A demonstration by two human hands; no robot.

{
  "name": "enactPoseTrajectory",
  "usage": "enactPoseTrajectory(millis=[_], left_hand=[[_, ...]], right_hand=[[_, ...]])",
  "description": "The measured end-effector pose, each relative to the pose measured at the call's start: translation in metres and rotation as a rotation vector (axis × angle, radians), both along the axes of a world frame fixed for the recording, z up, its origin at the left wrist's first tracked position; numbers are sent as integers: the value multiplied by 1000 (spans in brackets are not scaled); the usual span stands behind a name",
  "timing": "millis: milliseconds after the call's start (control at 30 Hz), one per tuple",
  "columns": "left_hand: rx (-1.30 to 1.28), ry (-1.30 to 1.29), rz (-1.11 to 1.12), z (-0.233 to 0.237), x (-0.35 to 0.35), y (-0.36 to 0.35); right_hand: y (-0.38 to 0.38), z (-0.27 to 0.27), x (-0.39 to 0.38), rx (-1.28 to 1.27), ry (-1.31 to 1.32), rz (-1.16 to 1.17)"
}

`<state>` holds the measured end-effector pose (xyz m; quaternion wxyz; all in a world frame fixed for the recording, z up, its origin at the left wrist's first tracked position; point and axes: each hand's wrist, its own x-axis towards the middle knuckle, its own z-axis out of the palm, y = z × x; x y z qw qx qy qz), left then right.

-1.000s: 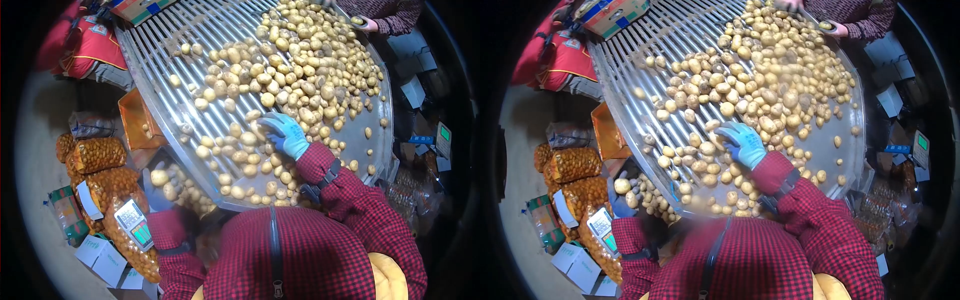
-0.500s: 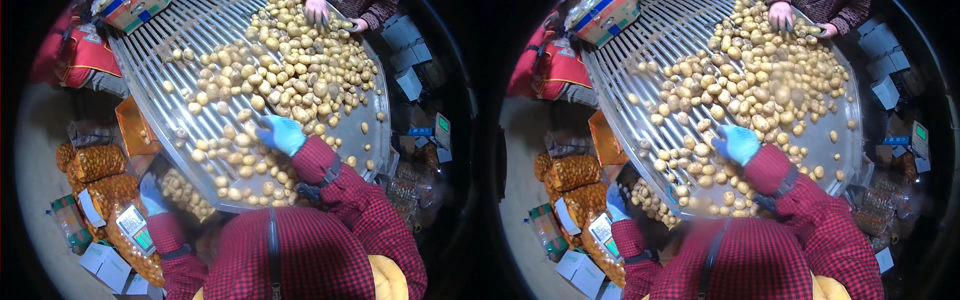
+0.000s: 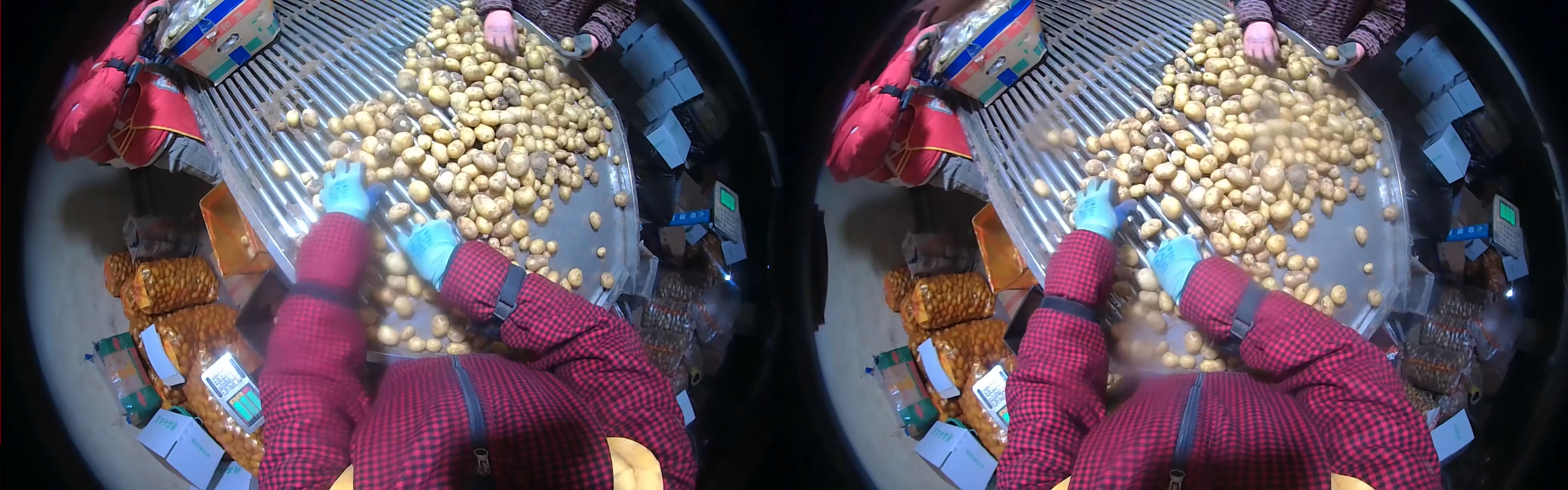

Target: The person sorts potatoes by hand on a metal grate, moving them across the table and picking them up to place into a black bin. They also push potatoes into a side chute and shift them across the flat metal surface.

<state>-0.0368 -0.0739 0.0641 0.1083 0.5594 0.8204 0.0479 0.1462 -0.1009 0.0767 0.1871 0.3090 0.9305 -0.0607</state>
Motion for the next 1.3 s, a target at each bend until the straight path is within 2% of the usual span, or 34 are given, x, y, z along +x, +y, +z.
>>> enactPoseTrajectory(millis=[133, 167, 267, 300, 367, 400, 433, 467, 500, 533, 567, 600, 633, 667, 700, 733, 767, 833, 900, 933, 967, 1000, 1067, 1133, 1200, 1233, 1267, 1300], left_hand=[[-39, 100, 110, -12, 36, 10], [-27, 74, 111, -13, 38, 9], [63, -16, 97, -23, 29, 5], [149, -72, 40, -29, 20, 1], [167, -515, 106, -33, 1, -10], [134, -949, 195, -22, 1, -22], [93, -1344, 355, -10, 2, -34], [104, -1660, 364, -5, -1, -52], [138, -2092, 136, -23, -2, -66], [187, -2143, 187, -30, 10, -85], [239, -2192, 235, -34, 23, -102], [236, -1960, 267, -34, 35, -122], [207, -1730, 303, -31, 48, -142], [159, -1525, 73, -22, 56, -156], [150, -1308, -135, -13, 64, -170], [143, -1199, -234, -7, 74, -174], [144, -1089, -328, -1, 84, -178], [115, -1267, -338, -17, 98, -180], [90, -1330, -267, -24, 106, -180], [79, -1362, -231, -20, 110, -177], [52, -1731, 20, -7, 115, -177], [33, -1826, 82, -5, 115, -178], [1, -2011, 222, 6, 115, -176], [135, -1299, -106, 35, 117, -176], [240, -1173, -203, 6, 111, -186], [267, -1411, -182, 4, 104, -193], [288, -1648, -155, 8, 98, -197], [268, -2183, -38, 17, 88, -204]], right_hand=[[0, -24, -12, -14, -60, -42], [-3, -26, -16, 39, -56, -78], [-1, -16, -12, -27, -62, -59], [2, -9, -5, -113, 44, -97], [10, 3, 24, -292, 253, -181], [20, 11, 43, -525, 354, -235], [22, 3, 62, -829, 569, -443], [21, -2, 78, -1129, 784, -662], [24, -6, 89, -1526, 969, -811], [16, 19, 91, -1696, 1112, -962], [15, 18, 99, -1720, 1126, -975], [15, 17, 108, -1742, 1144, -985], [8, 16, 112, -1588, 1188, -854], [0, 14, 116, -1422, 1225, -740], [-6, 18, 111, -1287, 1247, -735], [-10, 23, 108, -1156, 1265, -723], [-13, 29, 106, -1296, 1290, -840], [-18, 13, 105, -1201, 1328, -753], [-21, -9, 108, -1165, 1301, -640], [-22, -14, 107, -1441, 1395, -774], [-23, -18, 107, -1722, 1472, -912], [-24, -22, 107, -2008, 1531, -1054], [-34, -21, 108, -1561, 1460, -713], [-41, -17, 110, -1580, 1489, -732], [-43, -10, 114, -2059, 1614, -1123], [-38, -16, 122, -2314, 1715, -1242], [-36, -6, 127, -1841, 1478, -1138], [-34, 6, 134, -1389, 1224, -1003]])
